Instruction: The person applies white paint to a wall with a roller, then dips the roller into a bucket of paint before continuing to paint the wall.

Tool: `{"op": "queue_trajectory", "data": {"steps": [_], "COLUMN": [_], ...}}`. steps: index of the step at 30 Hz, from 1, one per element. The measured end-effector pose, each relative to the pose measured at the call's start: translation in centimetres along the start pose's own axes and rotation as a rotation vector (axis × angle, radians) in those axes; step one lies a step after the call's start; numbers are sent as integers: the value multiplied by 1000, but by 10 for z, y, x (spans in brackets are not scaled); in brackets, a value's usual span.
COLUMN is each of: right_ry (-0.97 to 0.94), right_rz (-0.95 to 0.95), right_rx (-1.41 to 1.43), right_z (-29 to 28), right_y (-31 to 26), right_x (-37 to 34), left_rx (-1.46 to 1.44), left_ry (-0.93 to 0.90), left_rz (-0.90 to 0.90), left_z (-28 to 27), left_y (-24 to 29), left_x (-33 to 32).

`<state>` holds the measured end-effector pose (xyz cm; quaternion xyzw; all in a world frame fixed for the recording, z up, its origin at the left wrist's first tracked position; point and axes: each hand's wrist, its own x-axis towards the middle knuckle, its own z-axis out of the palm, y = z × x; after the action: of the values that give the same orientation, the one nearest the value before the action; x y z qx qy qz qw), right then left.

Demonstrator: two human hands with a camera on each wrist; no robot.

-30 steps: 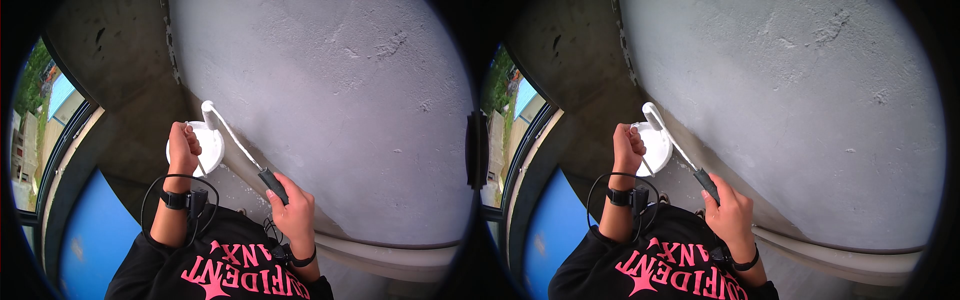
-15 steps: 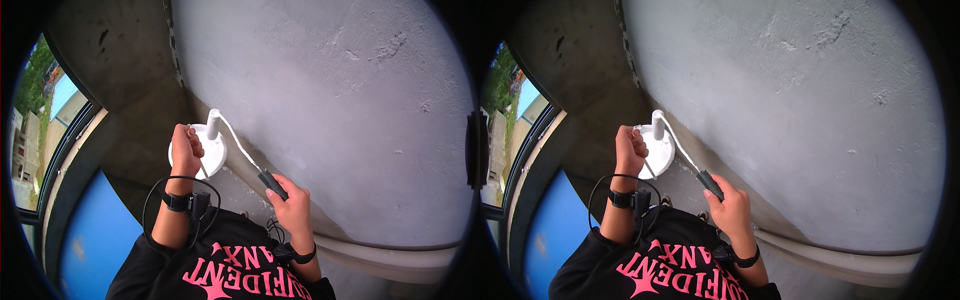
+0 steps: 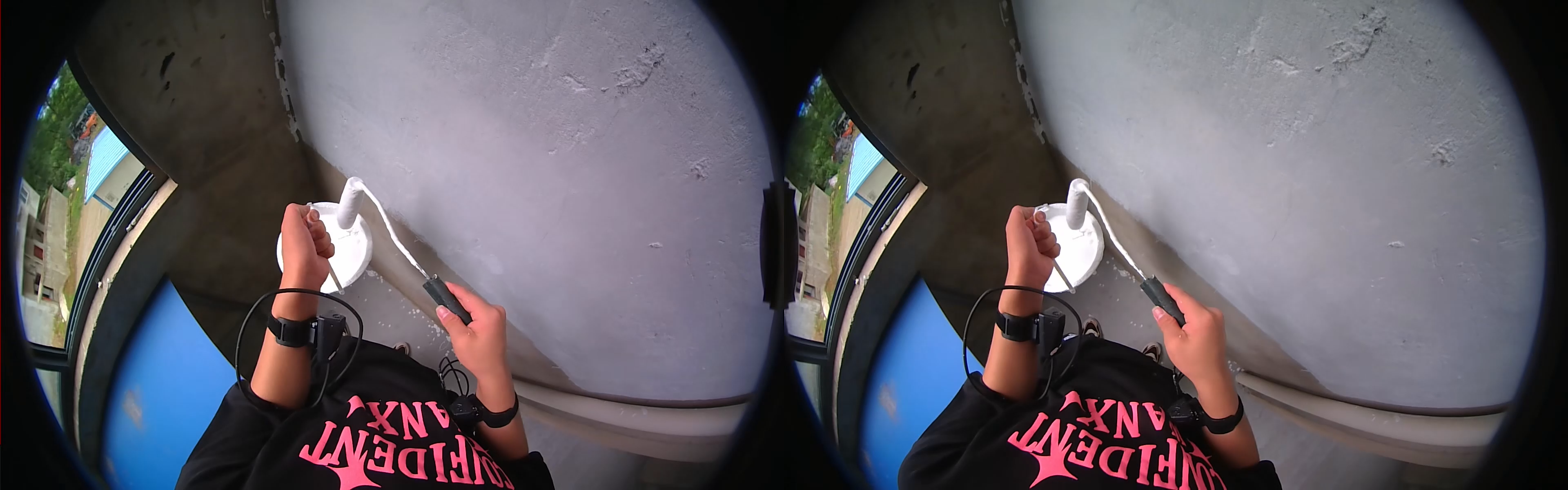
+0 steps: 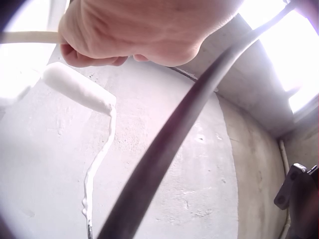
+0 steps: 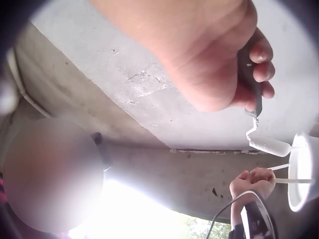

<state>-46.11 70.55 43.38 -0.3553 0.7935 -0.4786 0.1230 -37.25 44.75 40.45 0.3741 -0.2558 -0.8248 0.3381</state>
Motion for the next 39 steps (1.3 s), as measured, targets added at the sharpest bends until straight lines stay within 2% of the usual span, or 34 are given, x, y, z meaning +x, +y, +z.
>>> {"op": "queue_trajectory", "data": {"steps": [11,29,34,39], "right_ry": [1,-31,-55,-49], "right_rz": [43,-12,88,88], "right_rx": [-1,31,131,122], "right_z": [-1,-4,-1,2], "right_y": [5,10,17,25], "right_x": [-4,3,4,5], "left_rx": [12,20,-7,-26], "left_ry": [13,56,62,68], "left_rz": [5,23,35,37], "left_z": [3,7,3,2], "left_y": [0,1,-1,0], "left_x": [-1,-8,-5,-7]}}
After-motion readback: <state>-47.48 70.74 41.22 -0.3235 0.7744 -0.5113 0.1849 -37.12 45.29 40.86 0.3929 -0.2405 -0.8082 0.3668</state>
